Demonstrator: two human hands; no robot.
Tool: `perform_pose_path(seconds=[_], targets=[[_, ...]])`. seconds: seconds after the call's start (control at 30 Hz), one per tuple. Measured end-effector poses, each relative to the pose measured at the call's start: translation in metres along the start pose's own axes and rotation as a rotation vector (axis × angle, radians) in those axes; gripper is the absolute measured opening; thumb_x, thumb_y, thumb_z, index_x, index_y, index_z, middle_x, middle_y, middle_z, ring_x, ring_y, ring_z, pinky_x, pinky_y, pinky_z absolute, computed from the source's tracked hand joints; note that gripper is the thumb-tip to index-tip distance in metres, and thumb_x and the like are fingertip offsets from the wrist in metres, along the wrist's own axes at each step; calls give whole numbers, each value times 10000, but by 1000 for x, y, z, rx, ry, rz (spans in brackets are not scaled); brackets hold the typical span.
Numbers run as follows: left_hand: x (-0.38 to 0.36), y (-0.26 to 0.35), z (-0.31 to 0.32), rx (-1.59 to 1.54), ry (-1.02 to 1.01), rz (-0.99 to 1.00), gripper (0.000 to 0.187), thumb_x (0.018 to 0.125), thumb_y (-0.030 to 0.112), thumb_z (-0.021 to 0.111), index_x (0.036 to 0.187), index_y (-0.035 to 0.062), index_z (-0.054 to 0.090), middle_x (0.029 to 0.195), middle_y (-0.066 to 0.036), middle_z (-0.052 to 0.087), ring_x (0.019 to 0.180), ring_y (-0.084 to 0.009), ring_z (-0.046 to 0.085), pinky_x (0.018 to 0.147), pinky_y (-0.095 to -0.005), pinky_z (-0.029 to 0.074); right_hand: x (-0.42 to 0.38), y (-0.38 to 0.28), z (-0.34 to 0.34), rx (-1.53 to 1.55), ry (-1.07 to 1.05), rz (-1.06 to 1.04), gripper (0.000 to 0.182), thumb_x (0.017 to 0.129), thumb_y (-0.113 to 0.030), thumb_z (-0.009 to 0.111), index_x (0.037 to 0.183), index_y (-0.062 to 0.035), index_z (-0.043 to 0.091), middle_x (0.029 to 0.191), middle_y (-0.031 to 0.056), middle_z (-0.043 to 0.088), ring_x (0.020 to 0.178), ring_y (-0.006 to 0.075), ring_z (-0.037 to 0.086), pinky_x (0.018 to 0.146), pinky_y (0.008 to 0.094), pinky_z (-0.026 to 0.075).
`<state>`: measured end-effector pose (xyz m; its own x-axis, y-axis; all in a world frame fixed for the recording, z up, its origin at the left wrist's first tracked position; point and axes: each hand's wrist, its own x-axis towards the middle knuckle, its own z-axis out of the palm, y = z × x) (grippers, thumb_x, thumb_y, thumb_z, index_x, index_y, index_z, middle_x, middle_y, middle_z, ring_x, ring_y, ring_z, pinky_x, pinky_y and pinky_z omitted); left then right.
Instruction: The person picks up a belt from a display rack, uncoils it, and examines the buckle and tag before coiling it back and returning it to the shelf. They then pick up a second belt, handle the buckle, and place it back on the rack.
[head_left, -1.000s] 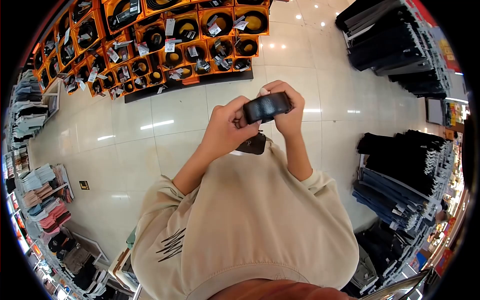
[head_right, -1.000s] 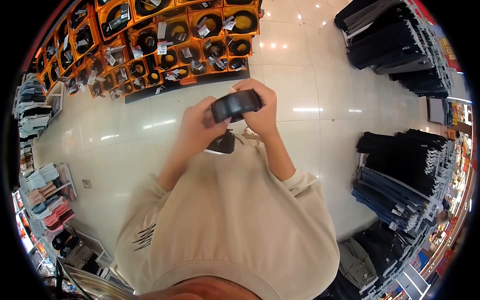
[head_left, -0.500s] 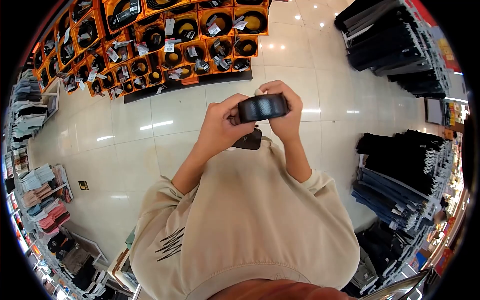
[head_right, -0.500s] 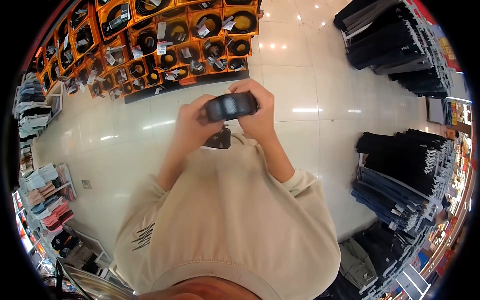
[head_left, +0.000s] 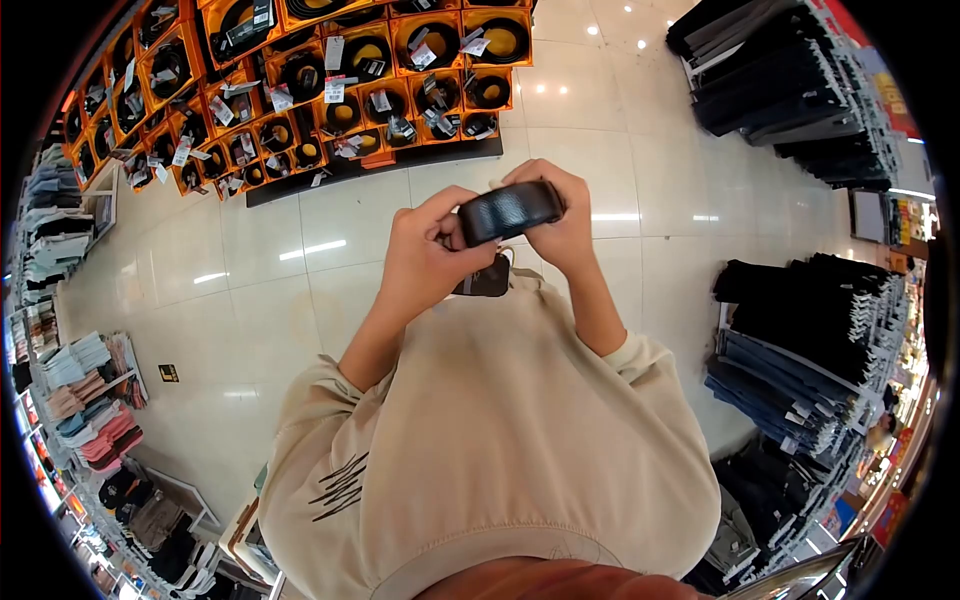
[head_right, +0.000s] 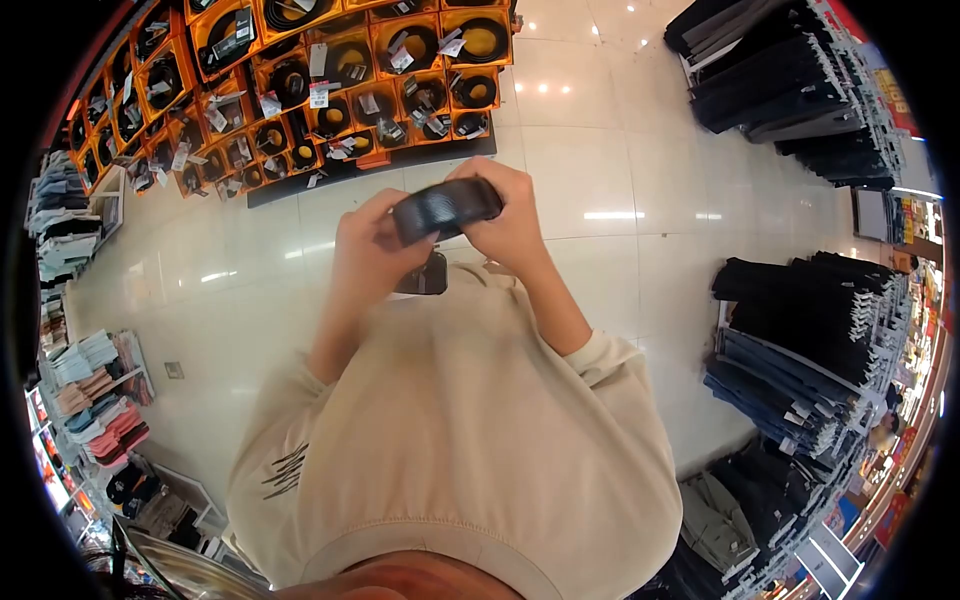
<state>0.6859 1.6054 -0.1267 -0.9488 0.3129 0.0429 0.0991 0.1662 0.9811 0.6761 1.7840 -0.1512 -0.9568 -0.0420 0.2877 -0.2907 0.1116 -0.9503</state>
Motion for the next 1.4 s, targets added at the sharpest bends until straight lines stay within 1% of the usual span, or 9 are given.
perform_pose_path(seconds=[0.13, 0.37, 0.53, 0.63, 0.77, 0.83, 0.93, 1.1, 1.4], targets=[[1, -6, 7, -213, 44, -118, 264, 746, 44, 742, 972, 28, 606, 503, 19, 485, 461, -23, 392, 456, -195, 302, -10, 4, 13, 130, 137, 162, 186, 667, 87, 566, 812, -31, 574, 725, 89, 618, 631, 175, 574, 587, 273, 447], [2, 8, -8, 202, -92, -44, 220, 765, 74, 720, 939, 33, 593, 461, -11, 485, 458, -32, 413, 450, -211, 303, 2, -40, -5, -708, -120, -177, 186, 645, 93, 603, 754, -40, 534, 687, 130, 578, 565, 336, 511, 522, 297, 430], [3, -5, 4, -132, -35, -134, 221, 783, 58, 705, 952, 21, 569, 517, -4, 531, 516, -16, 491, 453, -208, 351, -3, -8, 8, 20, 142, 49, 272, 651, 26, 625, 919, -8, 596, 795, 66, 647, 743, 120, 613, 697, 247, 496], [3, -2, 14, -387, 10, -203, 269, 794, 44, 701, 1009, 20, 541, 611, -15, 586, 563, -28, 554, 494, -205, 422, -13, 2, 19, 378, 220, 315, 211, 664, 21, 609, 872, -10, 590, 739, 69, 628, 687, 92, 571, 651, 248, 484], [3, -10, 10, -217, -56, -152, 306, 796, 35, 703, 1044, 37, 523, 658, -19, 610, 585, -35, 586, 524, -202, 460, -2, -14, -1, -317, 113, 39, 69, 703, 16, 609, 722, -24, 555, 596, 131, 539, 486, 225, 516, 501, 292, 418], [4, -3, 2, -6, -101, -130, 278, 793, 26, 701, 1021, 35, 543, 628, 7, 571, 571, -31, 564, 543, -195, 459, 3, -31, -9, -624, 21, -135, 108, 747, 54, 652, 733, -6, 563, 561, 89, 544, 501, 114, 480, 482, 249, 396], [7, -10, 0, -74, -141, -96, 217, 809, 4, 680, 988, 18, 558, 674, 22, 572, 601, -28, 556, 575, -188, 464, 3, -29, -8, -466, 19, -60, 84, 730, 29, 647, 764, -3, 577, 615, 59, 583, 564, 104, 522, 541, 238, 426], [7, 2, 20, -602, 125, -216, 174, 841, -12, 659, 988, 0, 566, 788, 27, 591, 681, -20, 559, 622, -187, 478, -11, 3, 24, 623, 192, 314, 262, 754, 3, 624, 1014, 35, 609, 890, 43, 651, 813, 112, 600, 778, 244, 483], [14, -11, -4, 50, -59, -44, 374, 659, 40, 727, 1009, 45, 595, 401, 9, 400, 417, -6, 346, 450, -184, 265, 1, -25, -3, -428, 116, -44, 136, 637, 59, 610, 759, 0, 593, 692, 108, 628, 612, 221, 602, 600, 264, 479]])
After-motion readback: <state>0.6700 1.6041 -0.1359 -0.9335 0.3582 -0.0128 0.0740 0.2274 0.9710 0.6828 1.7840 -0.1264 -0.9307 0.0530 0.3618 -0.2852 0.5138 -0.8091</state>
